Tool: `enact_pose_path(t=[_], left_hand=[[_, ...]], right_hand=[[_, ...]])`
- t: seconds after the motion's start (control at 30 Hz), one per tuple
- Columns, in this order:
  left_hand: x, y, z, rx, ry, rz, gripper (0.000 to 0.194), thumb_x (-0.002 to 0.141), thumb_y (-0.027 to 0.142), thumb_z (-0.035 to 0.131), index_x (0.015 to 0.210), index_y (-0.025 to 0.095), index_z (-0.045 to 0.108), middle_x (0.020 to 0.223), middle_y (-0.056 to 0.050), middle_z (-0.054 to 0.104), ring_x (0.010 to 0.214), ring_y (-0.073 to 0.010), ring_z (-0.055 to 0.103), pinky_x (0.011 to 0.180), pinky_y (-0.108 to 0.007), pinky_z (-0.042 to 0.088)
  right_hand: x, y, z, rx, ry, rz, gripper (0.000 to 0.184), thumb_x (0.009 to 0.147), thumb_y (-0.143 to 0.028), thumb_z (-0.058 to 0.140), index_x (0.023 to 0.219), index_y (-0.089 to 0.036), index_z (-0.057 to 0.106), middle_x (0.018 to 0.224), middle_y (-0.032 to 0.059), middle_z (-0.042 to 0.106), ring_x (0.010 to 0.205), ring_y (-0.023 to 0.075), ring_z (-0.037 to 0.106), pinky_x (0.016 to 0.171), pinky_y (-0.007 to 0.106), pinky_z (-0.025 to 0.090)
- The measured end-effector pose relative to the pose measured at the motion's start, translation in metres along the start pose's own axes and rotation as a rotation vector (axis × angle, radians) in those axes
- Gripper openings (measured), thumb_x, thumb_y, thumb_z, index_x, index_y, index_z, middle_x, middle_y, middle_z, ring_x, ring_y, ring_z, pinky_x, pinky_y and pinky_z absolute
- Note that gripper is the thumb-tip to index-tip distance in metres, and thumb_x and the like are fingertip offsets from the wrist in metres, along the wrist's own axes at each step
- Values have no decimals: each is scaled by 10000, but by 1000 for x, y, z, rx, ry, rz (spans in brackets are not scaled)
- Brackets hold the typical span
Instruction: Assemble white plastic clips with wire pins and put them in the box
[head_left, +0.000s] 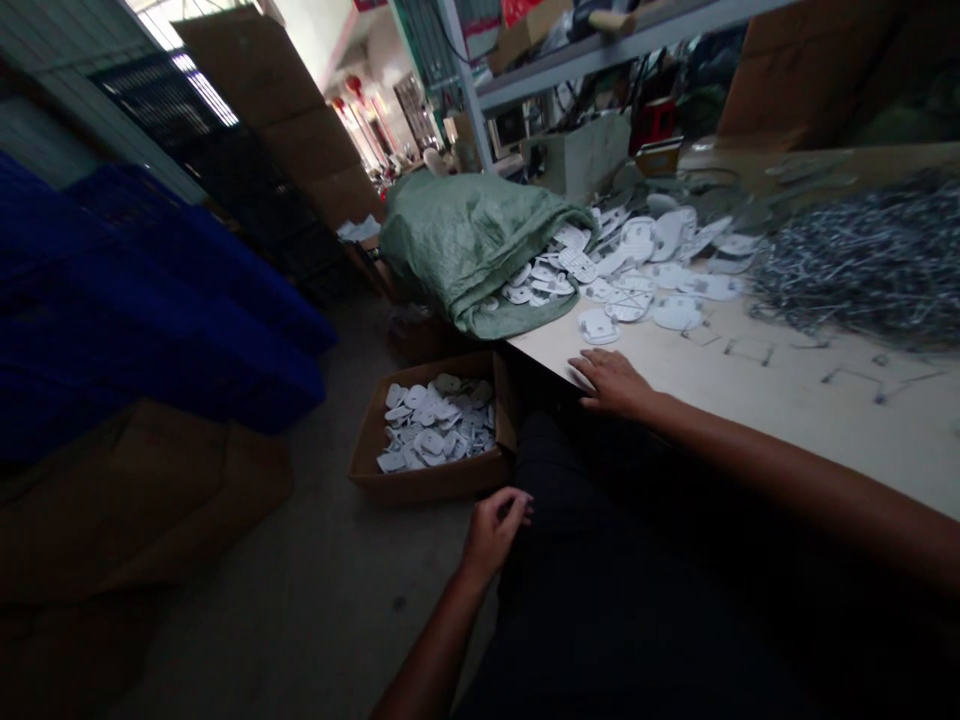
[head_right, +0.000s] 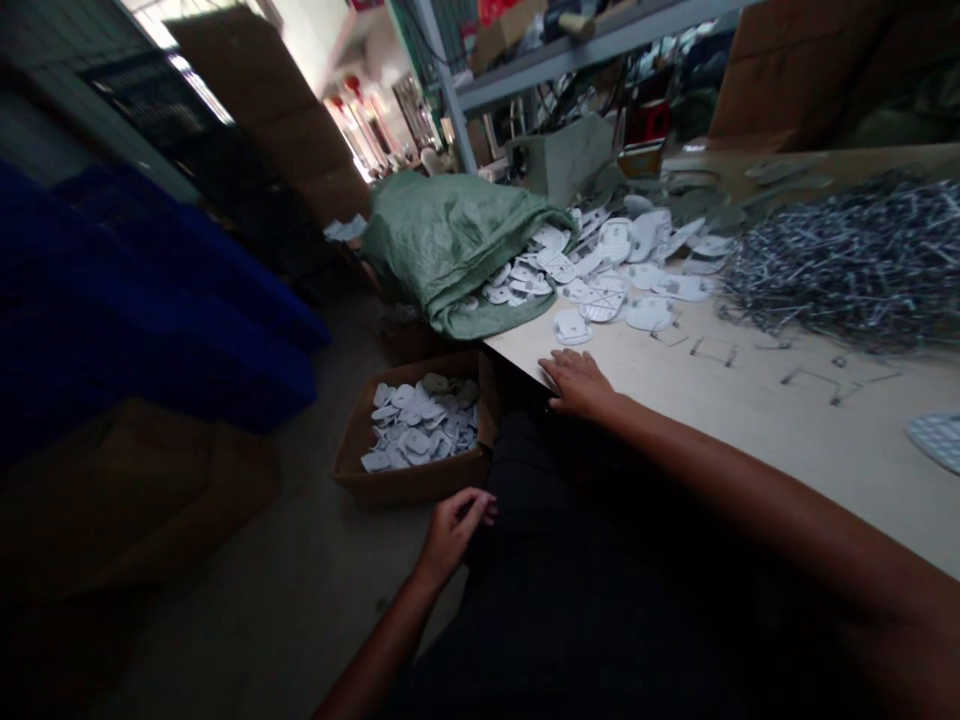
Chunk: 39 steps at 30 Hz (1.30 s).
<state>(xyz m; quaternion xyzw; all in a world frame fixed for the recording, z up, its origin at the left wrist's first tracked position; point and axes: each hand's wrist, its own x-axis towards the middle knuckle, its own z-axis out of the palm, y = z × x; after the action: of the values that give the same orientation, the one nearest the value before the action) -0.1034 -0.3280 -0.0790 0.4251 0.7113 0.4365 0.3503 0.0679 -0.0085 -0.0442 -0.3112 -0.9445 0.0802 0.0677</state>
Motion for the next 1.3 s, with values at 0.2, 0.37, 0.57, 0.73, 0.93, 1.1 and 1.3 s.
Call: enact_pose_path(t=[0.2, 0.37, 0.57, 0.73, 0.93, 1.1, 1.3], left_hand=[[-30, 13, -4, 60, 98, -66, 597, 919, 720, 655, 974, 140, 786, 859, -97, 775, 751, -228, 734, 728, -317, 565], [-45, 37, 4, 197, 33, -79, 610, 930, 739, 655, 994, 150, 806, 920, -91, 780, 802, -241, 724, 748, -331, 579], [-54, 76, 17, 364, -11, -50, 572, 968, 716, 623, 1035, 183, 819, 984, -81, 802, 892, -265, 728, 803, -340, 585], [-53, 106, 32, 417, -12, -19, 537, 977, 691, 624, 1070, 201, 823, 981, -61, 807, 884, -255, 735, 798, -319, 573], [-31, 138, 61, 461, -84, 69, 459, 1031, 585, 588, 1131, 193, 804, 1028, -68, 812, 846, -226, 745, 802, -310, 561], [-6, 165, 85, 532, -267, 198, 365, 1049, 488, 594, 1162, 213, 807, 1122, -70, 824, 989, -240, 756, 928, -329, 570], [11, 167, 80, 517, -366, 253, 360, 1052, 479, 582, 1199, 233, 799, 1149, -55, 824, 1073, -257, 746, 981, -356, 569]], right_hand=[[5, 5, 12, 73, -18, 59, 879, 861, -298, 762, 1665, -180, 427, 1770, 202, 274, 1642, 430, 231, 1327, 649, 146], [4, 5, 19, 167, 35, 47, 869, 845, -256, 753, 1653, -176, 443, 1775, 205, 265, 1645, 429, 217, 1326, 657, 86], [1, 3, 14, 236, 91, 33, 821, 835, -272, 777, 1603, -175, 502, 1752, 219, 313, 1638, 424, 245, 1323, 653, 88], [0, 4, 13, 253, 112, 14, 798, 837, -280, 796, 1576, -152, 523, 1738, 237, 331, 1630, 441, 244, 1314, 664, 99], [3, 7, 18, 255, 132, -3, 775, 861, -305, 817, 1558, -124, 530, 1724, 253, 343, 1623, 450, 250, 1307, 668, 95], [3, 8, 19, 256, 126, 7, 754, 862, -315, 830, 1541, -152, 545, 1730, 233, 349, 1621, 433, 260, 1309, 657, 107], [6, 12, 23, 268, 100, 6, 771, 860, -307, 824, 1554, -142, 531, 1743, 222, 322, 1626, 438, 225, 1310, 661, 70]])
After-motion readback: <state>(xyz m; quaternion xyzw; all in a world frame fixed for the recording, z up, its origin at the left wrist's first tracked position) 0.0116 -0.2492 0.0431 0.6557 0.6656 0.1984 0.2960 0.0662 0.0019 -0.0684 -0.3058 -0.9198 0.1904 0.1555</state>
